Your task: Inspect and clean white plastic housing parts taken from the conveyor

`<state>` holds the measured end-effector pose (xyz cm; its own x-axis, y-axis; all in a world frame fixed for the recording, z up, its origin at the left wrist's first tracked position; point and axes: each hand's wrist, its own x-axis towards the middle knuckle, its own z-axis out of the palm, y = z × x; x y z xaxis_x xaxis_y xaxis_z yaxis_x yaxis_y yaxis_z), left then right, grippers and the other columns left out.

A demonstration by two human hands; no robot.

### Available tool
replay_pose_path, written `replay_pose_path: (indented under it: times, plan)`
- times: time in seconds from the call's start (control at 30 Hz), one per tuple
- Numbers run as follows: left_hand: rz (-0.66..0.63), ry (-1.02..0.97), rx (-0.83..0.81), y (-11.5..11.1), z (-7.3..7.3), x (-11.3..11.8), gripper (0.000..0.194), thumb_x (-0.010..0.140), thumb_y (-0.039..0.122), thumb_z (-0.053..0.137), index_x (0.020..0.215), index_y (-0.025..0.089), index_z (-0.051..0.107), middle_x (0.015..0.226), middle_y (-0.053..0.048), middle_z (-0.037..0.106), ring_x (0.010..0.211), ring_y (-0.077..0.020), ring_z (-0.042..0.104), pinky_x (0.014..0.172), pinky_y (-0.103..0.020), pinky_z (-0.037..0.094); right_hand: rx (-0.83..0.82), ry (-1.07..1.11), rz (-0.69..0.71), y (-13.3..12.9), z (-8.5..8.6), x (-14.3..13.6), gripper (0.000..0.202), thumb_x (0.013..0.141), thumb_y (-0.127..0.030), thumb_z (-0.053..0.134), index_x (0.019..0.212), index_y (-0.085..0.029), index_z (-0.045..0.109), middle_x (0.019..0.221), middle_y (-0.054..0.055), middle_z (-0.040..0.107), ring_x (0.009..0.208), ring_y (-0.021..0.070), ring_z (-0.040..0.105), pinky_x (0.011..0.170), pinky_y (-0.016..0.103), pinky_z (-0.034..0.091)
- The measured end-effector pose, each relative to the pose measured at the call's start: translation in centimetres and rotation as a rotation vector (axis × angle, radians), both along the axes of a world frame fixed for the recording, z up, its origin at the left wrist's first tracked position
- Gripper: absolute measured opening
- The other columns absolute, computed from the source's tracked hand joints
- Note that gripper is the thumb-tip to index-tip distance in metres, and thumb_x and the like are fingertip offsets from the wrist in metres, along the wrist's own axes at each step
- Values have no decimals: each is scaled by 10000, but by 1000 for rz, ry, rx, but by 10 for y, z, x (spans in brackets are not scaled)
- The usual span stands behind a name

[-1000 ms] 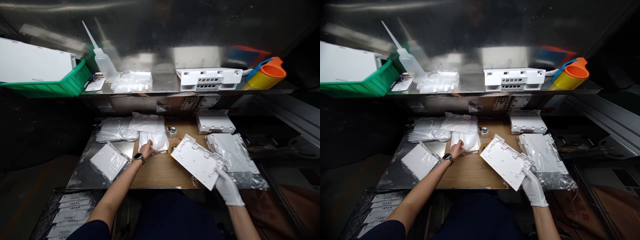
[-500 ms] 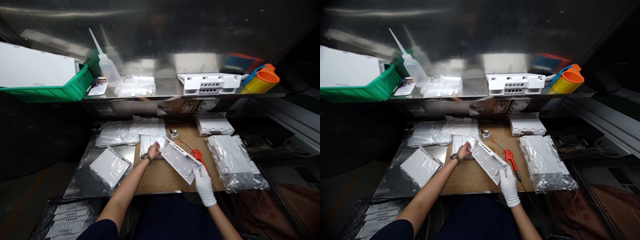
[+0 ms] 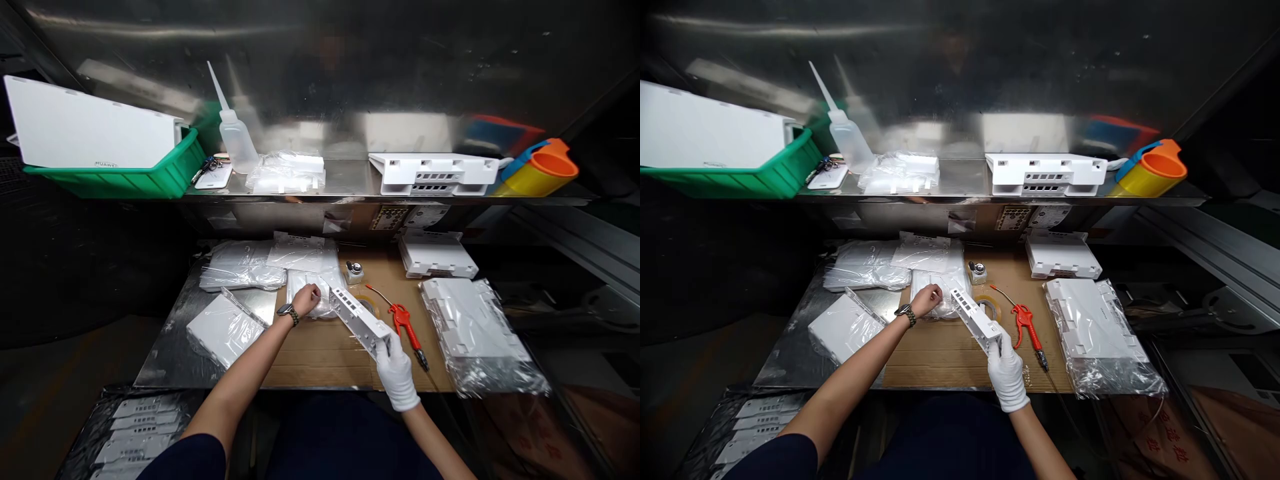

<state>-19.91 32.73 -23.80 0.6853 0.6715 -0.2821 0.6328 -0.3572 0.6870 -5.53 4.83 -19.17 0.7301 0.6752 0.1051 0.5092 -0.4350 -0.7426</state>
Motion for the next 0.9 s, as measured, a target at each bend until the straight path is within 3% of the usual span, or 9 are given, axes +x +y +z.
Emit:
replay_pose_path:
  times: [0.2, 0.37, 0.57, 0.77, 0.9]
  plan:
    - [22, 67, 51, -21, -3, 12, 291, 951, 364, 673, 1147, 152, 639, 1041, -60, 687, 957, -215, 668, 899, -441, 554, 64, -4, -4, 0, 4, -1, 481, 970, -485, 418, 1303, -210, 629, 1202, 129, 752, 1063, 286, 748, 881, 359, 605]
    - [93, 91, 111, -15, -3, 19, 249, 976, 347, 639, 1130, 152, 638, 1045, -57, 676, 867, -182, 658, 811, -384, 572, 73, -5, 30, -4, 0, 3, 451, 981, -473, 433, 1299, -222, 630, 1218, 119, 748, 1064, 286, 748, 884, 365, 607]
    - [124, 39, 323, 12, 16, 16, 138, 971, 268, 620, 1033, 154, 668, 1409, -107, 540, 1278, -280, 515, 1025, -483, 482, 59, -35, 38, -6, -8, 5, 454, 981, -449, 434, 1293, -183, 630, 1161, 148, 763, 1011, 317, 761, 821, 378, 606]
    - [-10, 88, 367, 19, 30, 20, 183, 959, 306, 648, 1078, 168, 670, 1218, -90, 641, 1130, -249, 595, 990, -471, 498, 1, -2, 9, -9, -10, 8, 481, 985, -479, 411, 1311, -189, 613, 1154, 153, 763, 1009, 328, 757, 794, 378, 593]
    - [-5, 99, 457, 18, 45, 21, 332, 972, 194, 571, 1303, 174, 596, 1369, -135, 561, 1244, -292, 538, 1009, -485, 490, 12, 52, 13, -8, -8, 10, 484, 977, -489, 415, 1303, -198, 623, 1160, 154, 759, 1018, 327, 752, 796, 372, 580]
